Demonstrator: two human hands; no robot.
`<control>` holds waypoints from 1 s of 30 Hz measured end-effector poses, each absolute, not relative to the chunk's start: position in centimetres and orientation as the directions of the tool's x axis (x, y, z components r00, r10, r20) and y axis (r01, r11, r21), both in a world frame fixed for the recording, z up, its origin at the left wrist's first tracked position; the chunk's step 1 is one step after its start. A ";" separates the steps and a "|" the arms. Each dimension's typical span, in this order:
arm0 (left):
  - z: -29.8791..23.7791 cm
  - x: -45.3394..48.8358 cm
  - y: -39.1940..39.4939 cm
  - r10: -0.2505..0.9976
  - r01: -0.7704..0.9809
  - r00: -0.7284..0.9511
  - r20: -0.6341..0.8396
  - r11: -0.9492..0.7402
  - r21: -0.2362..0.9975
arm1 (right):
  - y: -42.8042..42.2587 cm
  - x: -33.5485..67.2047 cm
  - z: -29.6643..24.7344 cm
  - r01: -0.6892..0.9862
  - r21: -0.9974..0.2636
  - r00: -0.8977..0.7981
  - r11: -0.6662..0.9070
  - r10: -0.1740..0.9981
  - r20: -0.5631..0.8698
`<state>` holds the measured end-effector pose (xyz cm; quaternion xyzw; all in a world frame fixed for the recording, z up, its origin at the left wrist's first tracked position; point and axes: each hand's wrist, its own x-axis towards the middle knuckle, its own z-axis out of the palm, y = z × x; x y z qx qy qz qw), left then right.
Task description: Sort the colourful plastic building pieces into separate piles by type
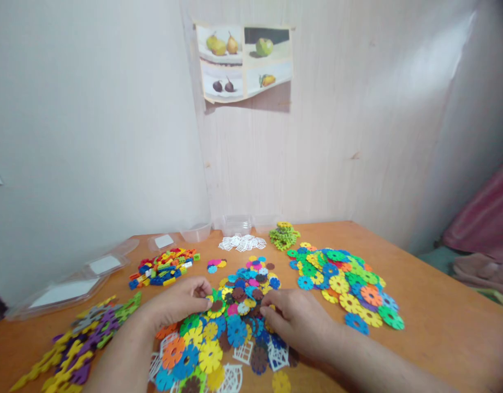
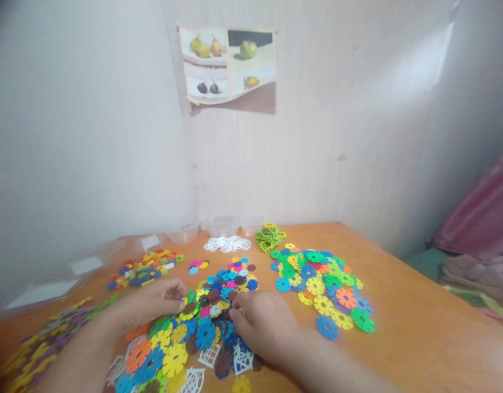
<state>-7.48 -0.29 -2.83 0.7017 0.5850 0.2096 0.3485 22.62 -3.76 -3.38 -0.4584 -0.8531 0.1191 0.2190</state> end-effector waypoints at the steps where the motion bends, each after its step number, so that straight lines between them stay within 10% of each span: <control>1: -2.8 -7.4 -0.3 0.968 0.676 0.226 -0.108 -0.076 0.733 | -3.7 22.6 -3.4 0.728 -0.397 -0.488 0.559 0.829 0.272; 18: -2.2 -6.2 0.6 0.984 0.618 -0.007 0.178 -0.136 0.774 | -3.5 22.8 -3.2 0.652 -0.465 -0.524 0.599 0.799 0.294; 30: -2.8 3.3 -2.5 0.927 0.100 0.359 0.107 -0.152 0.983 | -3.5 20.3 -3.9 0.269 -0.886 -0.346 0.379 0.896 0.278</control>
